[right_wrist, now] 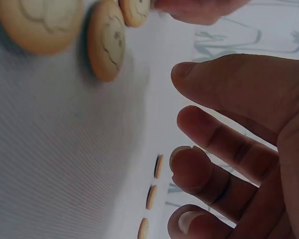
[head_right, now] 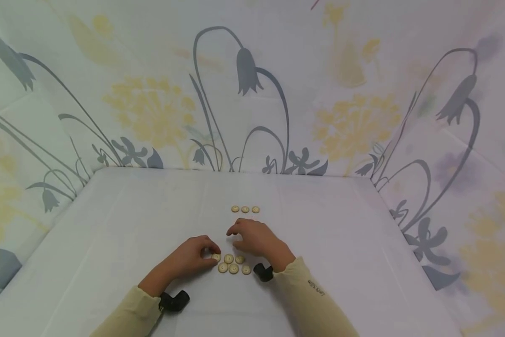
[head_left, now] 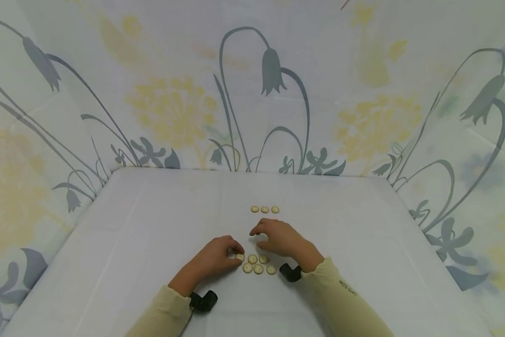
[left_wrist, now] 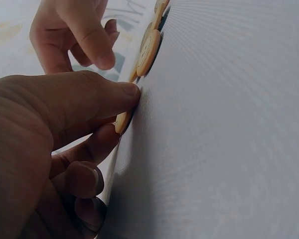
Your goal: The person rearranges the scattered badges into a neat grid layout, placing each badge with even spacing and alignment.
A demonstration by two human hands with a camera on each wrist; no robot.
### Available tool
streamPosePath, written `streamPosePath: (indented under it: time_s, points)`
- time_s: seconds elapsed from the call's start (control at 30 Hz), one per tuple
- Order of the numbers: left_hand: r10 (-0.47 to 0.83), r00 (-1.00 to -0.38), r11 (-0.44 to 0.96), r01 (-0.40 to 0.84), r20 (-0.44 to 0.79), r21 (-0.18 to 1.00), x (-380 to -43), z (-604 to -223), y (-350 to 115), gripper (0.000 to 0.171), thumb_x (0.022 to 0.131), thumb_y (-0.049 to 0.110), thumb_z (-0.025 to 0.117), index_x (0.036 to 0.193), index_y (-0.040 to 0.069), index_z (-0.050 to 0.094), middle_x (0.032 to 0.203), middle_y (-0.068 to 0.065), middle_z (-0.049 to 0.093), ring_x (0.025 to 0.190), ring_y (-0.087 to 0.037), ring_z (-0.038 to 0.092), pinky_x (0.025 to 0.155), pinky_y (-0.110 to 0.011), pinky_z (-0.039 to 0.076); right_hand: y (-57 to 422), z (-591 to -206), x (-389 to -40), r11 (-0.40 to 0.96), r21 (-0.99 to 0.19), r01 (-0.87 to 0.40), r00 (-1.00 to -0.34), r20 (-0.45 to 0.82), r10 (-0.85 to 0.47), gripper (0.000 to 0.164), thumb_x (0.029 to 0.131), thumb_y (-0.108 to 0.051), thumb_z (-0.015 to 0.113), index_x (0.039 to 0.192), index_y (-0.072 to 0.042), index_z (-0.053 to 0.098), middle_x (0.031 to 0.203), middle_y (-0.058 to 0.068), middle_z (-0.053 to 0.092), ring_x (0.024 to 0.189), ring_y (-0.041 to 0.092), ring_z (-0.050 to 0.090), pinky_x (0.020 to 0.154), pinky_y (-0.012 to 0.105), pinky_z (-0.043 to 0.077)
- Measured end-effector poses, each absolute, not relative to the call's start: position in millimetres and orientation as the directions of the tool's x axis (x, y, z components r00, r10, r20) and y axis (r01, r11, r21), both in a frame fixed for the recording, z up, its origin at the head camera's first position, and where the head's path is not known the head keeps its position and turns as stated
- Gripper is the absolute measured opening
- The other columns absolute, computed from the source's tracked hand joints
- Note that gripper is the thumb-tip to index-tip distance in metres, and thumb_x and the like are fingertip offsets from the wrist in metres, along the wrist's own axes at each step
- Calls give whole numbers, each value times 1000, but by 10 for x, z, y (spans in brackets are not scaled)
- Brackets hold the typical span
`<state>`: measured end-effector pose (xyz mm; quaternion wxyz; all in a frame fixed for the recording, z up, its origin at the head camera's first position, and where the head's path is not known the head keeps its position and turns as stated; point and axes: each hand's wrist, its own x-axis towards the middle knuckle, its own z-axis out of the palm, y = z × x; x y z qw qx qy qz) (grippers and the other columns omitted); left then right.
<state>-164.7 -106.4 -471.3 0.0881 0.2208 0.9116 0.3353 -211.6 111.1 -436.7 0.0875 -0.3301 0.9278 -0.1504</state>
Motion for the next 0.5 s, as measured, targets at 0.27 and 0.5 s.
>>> streamPosePath:
  time_s: [0.27, 0.5]
  points:
    - [464, -886, 677, 353, -3, 646, -1673, -4735, -1074, 17, 84, 20, 73, 100, 13, 72, 94, 6, 65, 90, -12, 60, 82, -36, 49, 1083, -4414, -2032, 732, -312, -606, -741, -115, -662, 26, 88, -22, 68, 114, -24, 71, 110, -9, 63, 99, 12, 62, 81, 32, 51]
    - [459, -888, 677, 348, -4, 648, -1664, -4741, -1072, 17, 85, 21, 72, 100, 14, 72, 93, 7, 64, 89, -11, 59, 81, -36, 48, 1098, -4418, -1952, 695, -317, -645, -700, -119, -704, 22, 89, -22, 68, 110, -25, 72, 107, -12, 63, 96, 9, 61, 83, 31, 51]
